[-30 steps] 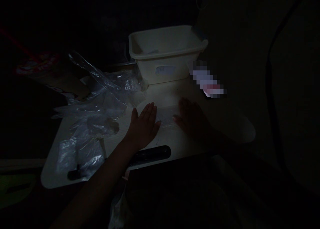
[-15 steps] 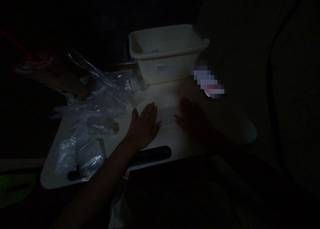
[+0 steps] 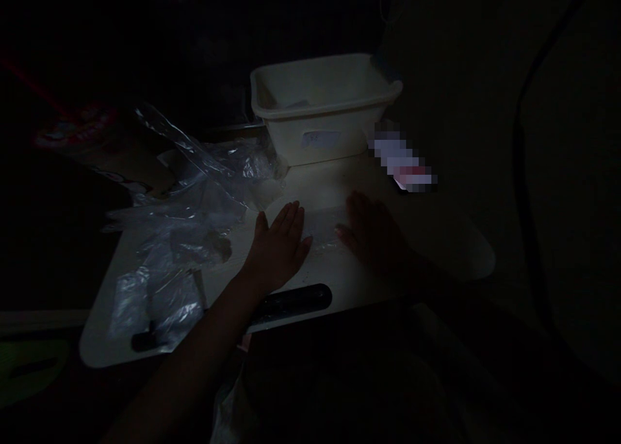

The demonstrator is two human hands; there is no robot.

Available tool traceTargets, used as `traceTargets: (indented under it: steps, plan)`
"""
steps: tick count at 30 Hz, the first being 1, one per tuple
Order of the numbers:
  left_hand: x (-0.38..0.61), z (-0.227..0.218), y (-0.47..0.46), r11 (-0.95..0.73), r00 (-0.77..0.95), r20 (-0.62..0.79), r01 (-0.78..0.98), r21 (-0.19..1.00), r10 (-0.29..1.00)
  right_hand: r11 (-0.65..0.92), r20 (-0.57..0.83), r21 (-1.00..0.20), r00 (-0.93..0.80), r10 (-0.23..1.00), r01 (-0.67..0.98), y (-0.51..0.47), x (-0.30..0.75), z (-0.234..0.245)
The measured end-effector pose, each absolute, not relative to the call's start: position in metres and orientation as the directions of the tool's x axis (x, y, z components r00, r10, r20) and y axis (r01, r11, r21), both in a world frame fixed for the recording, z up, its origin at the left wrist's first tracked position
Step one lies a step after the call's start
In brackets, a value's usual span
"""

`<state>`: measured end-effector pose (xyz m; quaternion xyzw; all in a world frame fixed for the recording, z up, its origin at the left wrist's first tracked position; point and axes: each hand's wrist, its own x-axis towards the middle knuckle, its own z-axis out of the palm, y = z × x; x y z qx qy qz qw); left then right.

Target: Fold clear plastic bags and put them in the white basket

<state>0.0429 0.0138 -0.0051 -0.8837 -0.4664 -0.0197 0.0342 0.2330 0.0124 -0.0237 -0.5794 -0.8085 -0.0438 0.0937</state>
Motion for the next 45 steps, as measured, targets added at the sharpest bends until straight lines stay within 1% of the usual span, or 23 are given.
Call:
traceTargets:
  steps: [2, 4, 9, 11, 13, 16, 19, 27, 34, 36, 37, 38, 40, 42, 43, 45]
  plan:
    - [0.042, -0.005, 0.014, -0.561, 0.56, 0.073, 0.828, -0.017, 0.825, 0.331, 0.201, -0.038, -0.317, 0.927, 0.943, 0.012, 0.233, -0.022]
    - [0.04, -0.003, 0.014, -0.551, 0.546, 0.084, 0.833, 0.049, 0.834, 0.337, 0.212, -0.044, -0.321, 0.923, 0.941, 0.012, 0.233, -0.021]
    - [0.041, 0.01, 0.021, -0.515, 0.502, 0.132, 0.787, 0.34, 0.855, 0.358, 0.226, -0.047, -0.339, 0.913, 0.933, 0.01, 0.234, -0.02]
    - [0.045, 0.017, 0.027, -0.485, 0.483, 0.117, 0.772, 0.411, 0.868, 0.368, 0.233, -0.041, -0.349, 0.908, 0.929, 0.011, 0.234, -0.02]
    - [0.051, 0.023, 0.036, -0.409, 0.432, 0.053, 0.798, 0.442, 0.9, 0.373, 0.244, -0.038, -0.353, 0.903, 0.927, 0.011, 0.235, -0.02]
    - [0.057, 0.03, 0.049, -0.283, 0.357, -0.116, 0.868, 0.408, 0.927, 0.379, 0.25, -0.04, -0.358, 0.899, 0.924, 0.011, 0.235, -0.019]
    - [0.059, 0.033, 0.057, -0.276, 0.363, -0.23, 0.9, 0.336, 0.903, 0.375, 0.246, -0.045, -0.353, 0.903, 0.926, 0.01, 0.235, -0.017]
    - [0.054, 0.026, 0.056, -0.355, 0.435, -0.257, 0.884, 0.304, 0.863, 0.379, 0.255, -0.043, -0.356, 0.899, 0.925, 0.01, 0.235, -0.019]
    - [0.055, 0.029, 0.056, -0.368, 0.445, -0.261, 0.882, 0.295, 0.857, 0.392, 0.268, -0.061, -0.364, 0.892, 0.918, 0.012, 0.236, -0.02]
    - [0.056, 0.031, 0.056, -0.349, 0.435, -0.234, 0.876, 0.334, 0.869, 0.39, 0.279, -0.101, -0.35, 0.894, 0.915, 0.012, 0.236, -0.019]
    - [0.055, 0.031, 0.056, -0.325, 0.425, -0.215, 0.866, 0.381, 0.879, 0.382, 0.284, -0.135, -0.333, 0.899, 0.914, 0.012, 0.236, -0.019]
    - [0.055, 0.031, 0.057, -0.288, 0.408, -0.196, 0.846, 0.448, 0.892, 0.369, 0.292, -0.178, -0.309, 0.905, 0.912, 0.012, 0.237, -0.019]
    - [0.054, 0.03, 0.057, -0.163, 0.35, -0.186, 0.761, 0.628, 0.918, 0.333, 0.317, -0.307, -0.234, 0.919, 0.892, 0.013, 0.238, -0.018]
    - [0.053, 0.026, 0.055, 0.03, 0.266, -0.227, 0.585, 0.811, 0.937, 0.288, 0.353, -0.475, -0.12, 0.928, 0.832, 0.015, 0.24, -0.018]
    - [0.053, 0.024, 0.053, 0.117, 0.218, -0.239, 0.459, 0.881, 0.946, 0.268, 0.365, -0.565, -0.054, 0.929, 0.781, 0.016, 0.242, -0.018]
    - [0.053, 0.02, 0.048, 0.21, 0.122, -0.233, 0.176, 0.962, 0.965, 0.219, 0.348, -0.744, 0.088, 0.933, 0.631, 0.02, 0.247, -0.017]
